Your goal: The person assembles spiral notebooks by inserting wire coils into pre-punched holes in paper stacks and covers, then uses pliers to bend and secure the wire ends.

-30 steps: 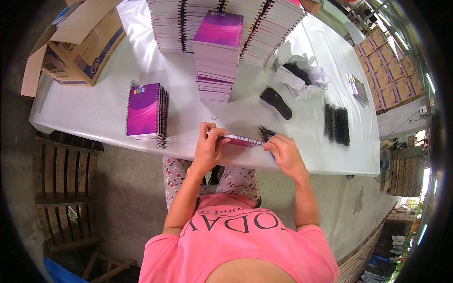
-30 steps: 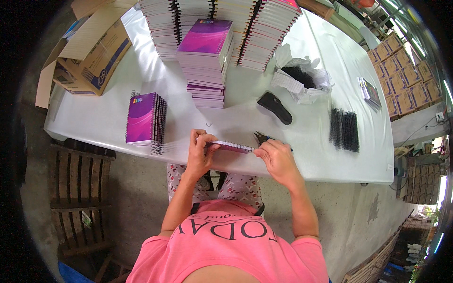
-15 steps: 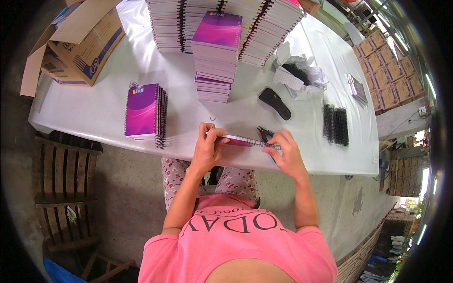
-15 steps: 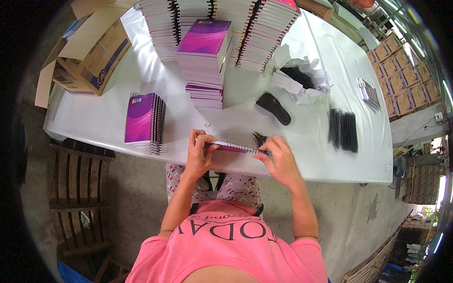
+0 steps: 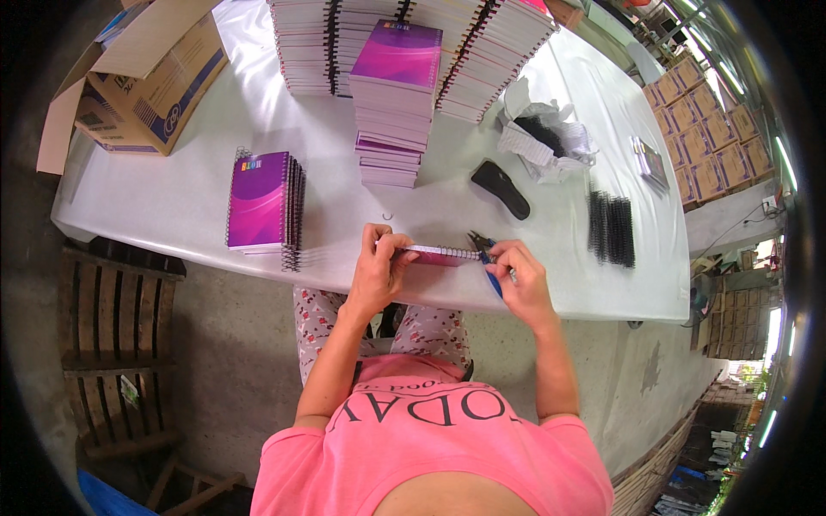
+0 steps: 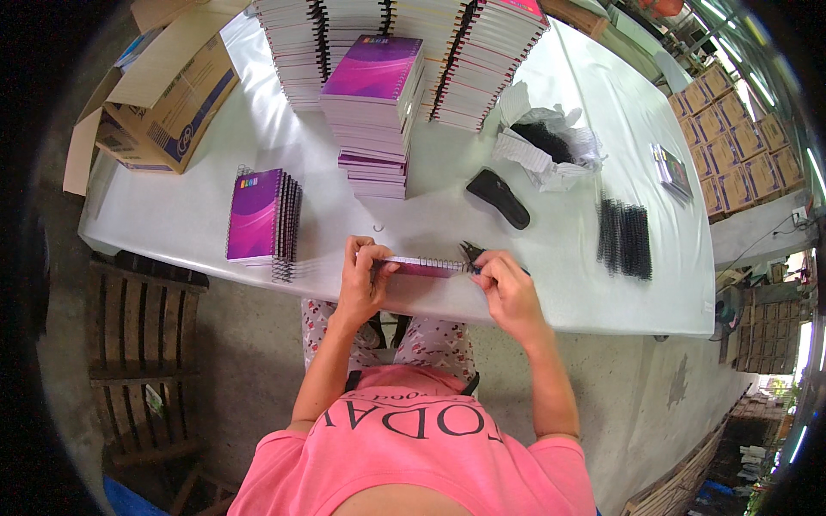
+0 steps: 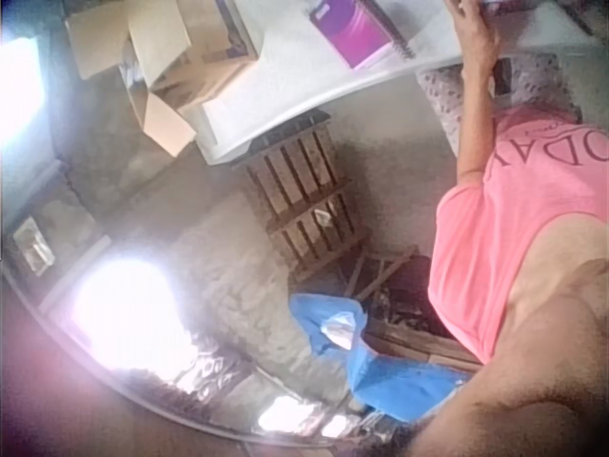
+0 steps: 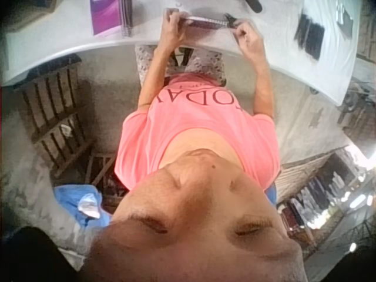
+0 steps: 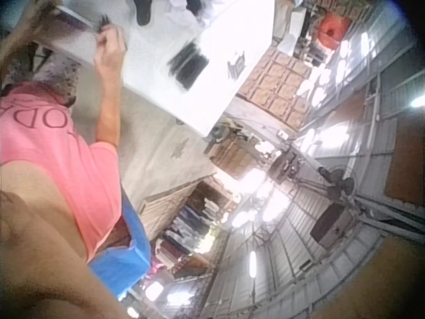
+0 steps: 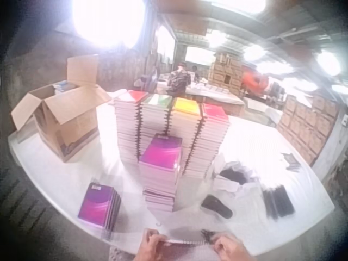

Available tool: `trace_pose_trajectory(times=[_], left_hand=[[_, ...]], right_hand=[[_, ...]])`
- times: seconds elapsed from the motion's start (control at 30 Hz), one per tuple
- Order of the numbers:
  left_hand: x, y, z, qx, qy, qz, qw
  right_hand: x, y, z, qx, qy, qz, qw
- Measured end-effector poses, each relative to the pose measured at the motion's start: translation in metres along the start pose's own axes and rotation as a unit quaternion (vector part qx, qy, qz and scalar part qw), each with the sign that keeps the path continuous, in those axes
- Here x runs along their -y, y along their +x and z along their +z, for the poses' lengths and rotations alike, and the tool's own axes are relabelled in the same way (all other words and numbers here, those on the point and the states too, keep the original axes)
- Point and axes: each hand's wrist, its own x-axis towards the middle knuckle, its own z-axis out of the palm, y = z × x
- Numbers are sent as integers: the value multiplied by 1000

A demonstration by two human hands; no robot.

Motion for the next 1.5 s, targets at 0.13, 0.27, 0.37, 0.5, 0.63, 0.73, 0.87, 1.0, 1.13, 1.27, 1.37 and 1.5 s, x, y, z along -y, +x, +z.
trace_pose_trajectory(times=[0.13, 0.27, 0.37, 0.5, 0.63, 0.73, 0.87, 1.0, 1.13, 1.27, 1.37, 1.5], left_hand=[[2, -3, -2, 1, 5, -6, 1000], [1, -1, -1, 2, 2, 0, 1000], [1, -3, -1, 8, 0, -8, 1000], [-1, -4, 0, 18, -9, -33, 999], [-2, -4, -1, 21, -13, -36, 999], [-3, -4, -1, 17, -10, -23, 1000], [-1, -5, 0, 14, -14, -25, 999], [0, -4, 0, 12, -10, -23, 1000], [-3, -4, 1, 13, -21, -36, 999], [0, -5, 1, 15, -6, -26, 1000], [-1, -3, 0, 19, -8, -21, 1000], [-2, -3, 0, 19, -3, -15, 1000]], right_hand=[[29, 7, 1, 23, 63, 92, 994], [4, -1, -5, 88, -24, 99, 991], [16, 5, -4, 21, -82, 54, 995], [29, 7, 4, -14, -26, 83, 996], [10, -1, -2, 64, 60, 174, 981], [9, 0, -6, 94, -20, 92, 991], [16, 4, -3, 27, -66, 44, 996], [25, 4, 2, 5, 22, 109, 994], [-4, -6, -4, 99, -6, 121, 988], [11, 0, -3, 50, -43, 84, 994], [18, 1, 3, -3, -51, 86, 995], [8, -3, -1, 66, 18, 140, 988]])
